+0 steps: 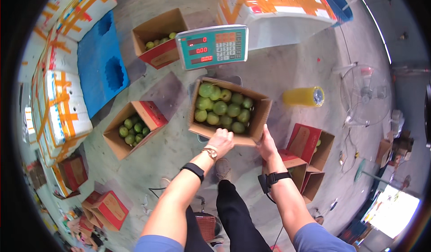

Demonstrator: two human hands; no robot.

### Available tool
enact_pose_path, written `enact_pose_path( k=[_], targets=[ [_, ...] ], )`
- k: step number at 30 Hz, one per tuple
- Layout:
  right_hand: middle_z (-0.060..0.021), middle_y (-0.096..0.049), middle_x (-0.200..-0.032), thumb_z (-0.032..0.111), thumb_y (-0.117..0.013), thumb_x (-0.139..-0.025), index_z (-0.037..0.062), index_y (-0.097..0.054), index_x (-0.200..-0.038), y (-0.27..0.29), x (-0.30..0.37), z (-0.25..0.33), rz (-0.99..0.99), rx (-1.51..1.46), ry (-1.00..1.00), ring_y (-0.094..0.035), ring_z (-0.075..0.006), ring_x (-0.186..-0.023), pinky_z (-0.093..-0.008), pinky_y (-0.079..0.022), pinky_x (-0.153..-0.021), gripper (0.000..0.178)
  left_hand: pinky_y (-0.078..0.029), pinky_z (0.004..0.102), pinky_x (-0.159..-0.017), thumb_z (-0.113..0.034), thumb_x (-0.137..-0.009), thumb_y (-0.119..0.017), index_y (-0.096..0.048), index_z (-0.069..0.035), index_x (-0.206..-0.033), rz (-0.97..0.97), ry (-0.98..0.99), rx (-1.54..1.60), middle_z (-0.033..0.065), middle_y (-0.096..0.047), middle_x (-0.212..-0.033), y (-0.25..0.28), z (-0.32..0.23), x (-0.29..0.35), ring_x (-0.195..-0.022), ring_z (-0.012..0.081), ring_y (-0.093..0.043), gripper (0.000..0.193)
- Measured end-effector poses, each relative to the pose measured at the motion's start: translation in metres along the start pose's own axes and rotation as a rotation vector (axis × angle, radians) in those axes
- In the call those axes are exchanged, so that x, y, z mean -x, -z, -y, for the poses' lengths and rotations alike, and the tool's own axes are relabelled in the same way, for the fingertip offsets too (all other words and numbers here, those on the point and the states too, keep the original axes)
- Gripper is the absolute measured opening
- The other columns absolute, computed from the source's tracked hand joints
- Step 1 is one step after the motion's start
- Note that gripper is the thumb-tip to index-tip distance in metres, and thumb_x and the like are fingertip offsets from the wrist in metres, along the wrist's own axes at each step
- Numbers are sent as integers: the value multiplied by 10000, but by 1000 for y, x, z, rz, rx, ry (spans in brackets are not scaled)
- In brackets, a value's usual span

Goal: Weighing and sorting green fruits from large bins into cardboard boxes.

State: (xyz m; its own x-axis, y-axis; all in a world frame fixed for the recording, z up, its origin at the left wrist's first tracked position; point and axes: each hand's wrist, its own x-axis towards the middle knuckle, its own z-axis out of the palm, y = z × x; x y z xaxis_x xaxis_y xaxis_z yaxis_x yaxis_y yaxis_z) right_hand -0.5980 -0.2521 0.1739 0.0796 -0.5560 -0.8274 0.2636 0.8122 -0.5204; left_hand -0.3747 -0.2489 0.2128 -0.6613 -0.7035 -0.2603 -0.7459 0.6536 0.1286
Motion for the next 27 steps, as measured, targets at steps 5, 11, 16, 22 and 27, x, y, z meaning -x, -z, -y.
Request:
enact_pose_path(
  k=[5,11,16,22,27],
  targets=[
    [-174,-454,-1363,356,-488,-953,-13,-463,-1309,-8,26,23,-462,534,398,-426,-262,-1261,-357,-319,-1057,513,-462,391,-716,-159,-774,-612,-641,-71,-913,-82,282,431,75,-571,-895,26,-22,-10,-848,260,-565,168],
    [-22,-598,-1134,219,-531,-949,103,-568,-1178,-53,100,52,-235,135,163,-556,-143,-1055,-343,-507,-803,259,-479,362,-825,-151,-794,-657,-599,-41,-1082,-408,844,953,117,-601,-1028,80,27,51,-933,273,-596,314],
    [-80,-476,-1308,264,-554,-934,128,-466,-1313,-86,57,59,-168,219,-75,-530,-250,-1134,-415,-535,-791,412,-401,397,-992,-235,-844,-639,-466,17,-1272,-392,1021,1175,222,-518,-1229,60,69,22,-1166,358,-493,526],
    [-119,-300,-1440,339,-558,-905,201,-271,-1431,-97,-45,58,-291,69,-253,-328,-391,-1281,-600,-411,-920,615,-251,384,-1114,-524,-877,-542,-269,52,-1411,-232,1439,1460,279,-338,-1425,7,88,-42,-1346,363,-314,832],
    [-120,-339,-1437,324,-580,-876,194,-269,-1448,-89,-83,47,-213,-40,-264,-431,-414,-1206,-571,-467,-870,664,-401,509,-948,-584,-833,-577,-326,-94,-1395,-414,1616,1583,167,-393,-1381,-27,68,-65,-1228,350,-430,787]
  ],
)
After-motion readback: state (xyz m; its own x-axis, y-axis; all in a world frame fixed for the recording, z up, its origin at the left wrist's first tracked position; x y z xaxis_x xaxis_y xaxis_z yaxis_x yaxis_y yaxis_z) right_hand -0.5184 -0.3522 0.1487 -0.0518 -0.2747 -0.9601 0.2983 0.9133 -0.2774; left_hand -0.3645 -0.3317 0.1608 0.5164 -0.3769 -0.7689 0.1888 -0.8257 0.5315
